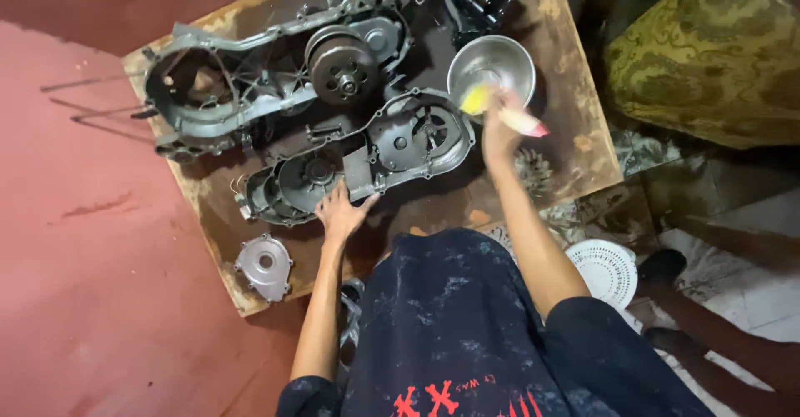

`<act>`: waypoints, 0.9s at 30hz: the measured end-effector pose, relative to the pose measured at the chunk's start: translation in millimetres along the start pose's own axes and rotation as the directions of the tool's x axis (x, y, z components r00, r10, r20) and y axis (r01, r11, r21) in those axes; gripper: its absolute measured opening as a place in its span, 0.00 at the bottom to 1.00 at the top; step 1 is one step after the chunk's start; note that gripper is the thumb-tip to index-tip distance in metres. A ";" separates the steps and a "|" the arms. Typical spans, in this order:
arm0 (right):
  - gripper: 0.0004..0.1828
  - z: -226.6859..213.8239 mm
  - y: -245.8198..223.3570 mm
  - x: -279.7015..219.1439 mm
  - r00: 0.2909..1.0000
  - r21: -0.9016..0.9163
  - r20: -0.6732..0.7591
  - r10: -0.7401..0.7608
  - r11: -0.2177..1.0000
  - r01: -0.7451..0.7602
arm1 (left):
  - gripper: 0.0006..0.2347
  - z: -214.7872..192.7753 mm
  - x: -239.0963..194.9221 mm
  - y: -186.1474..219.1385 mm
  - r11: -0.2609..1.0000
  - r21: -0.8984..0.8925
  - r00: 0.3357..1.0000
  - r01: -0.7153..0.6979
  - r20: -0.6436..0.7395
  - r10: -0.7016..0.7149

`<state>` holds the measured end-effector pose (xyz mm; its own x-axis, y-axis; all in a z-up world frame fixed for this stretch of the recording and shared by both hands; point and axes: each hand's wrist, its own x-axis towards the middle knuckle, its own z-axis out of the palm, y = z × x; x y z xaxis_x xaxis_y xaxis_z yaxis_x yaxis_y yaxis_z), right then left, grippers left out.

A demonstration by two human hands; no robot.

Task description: Cleaning grease and grime from motorcycle engine components using a brush and solvent.

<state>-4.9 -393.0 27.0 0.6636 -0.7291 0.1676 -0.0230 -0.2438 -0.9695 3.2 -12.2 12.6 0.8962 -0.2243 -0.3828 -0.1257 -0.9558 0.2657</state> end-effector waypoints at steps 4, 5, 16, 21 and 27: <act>0.09 29.3 -61.3 -39.5 0.941 -0.148 0.293 -0.171 0.964 0.221 | 0.45 7.4 -7.0 -2.7 0.998 -0.053 0.999 0.030 -0.037 -0.032; 0.09 35.3 -67.1 -45.4 0.938 -0.159 0.304 -0.168 0.962 0.224 | 0.44 7.9 -9.7 -4.1 0.998 -0.053 0.999 0.022 -0.048 -0.024; 0.07 39.6 -28.3 -55.6 0.774 -0.125 0.513 -0.372 0.859 0.496 | 0.43 1.4 -11.4 3.0 0.996 -0.086 0.993 -0.003 -0.120 -0.007; 0.11 37.3 -63.2 -43.3 0.774 -0.067 0.540 -0.330 0.900 0.430 | 0.44 0.1 -3.7 -1.0 0.991 -0.134 1.000 0.012 0.004 -0.011; 0.11 31.5 -45.7 -61.5 0.636 0.013 0.683 0.359 0.865 -0.502 | 0.43 1.4 -11.2 -0.1 0.993 -0.121 0.995 -0.012 -0.104 -0.001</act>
<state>-21.1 -316.8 55.4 0.9247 -0.1144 -0.3632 -0.3431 0.1634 -0.9250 -7.4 -9.9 15.6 0.9358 -0.2026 -0.2885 -0.0840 -0.9229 0.3757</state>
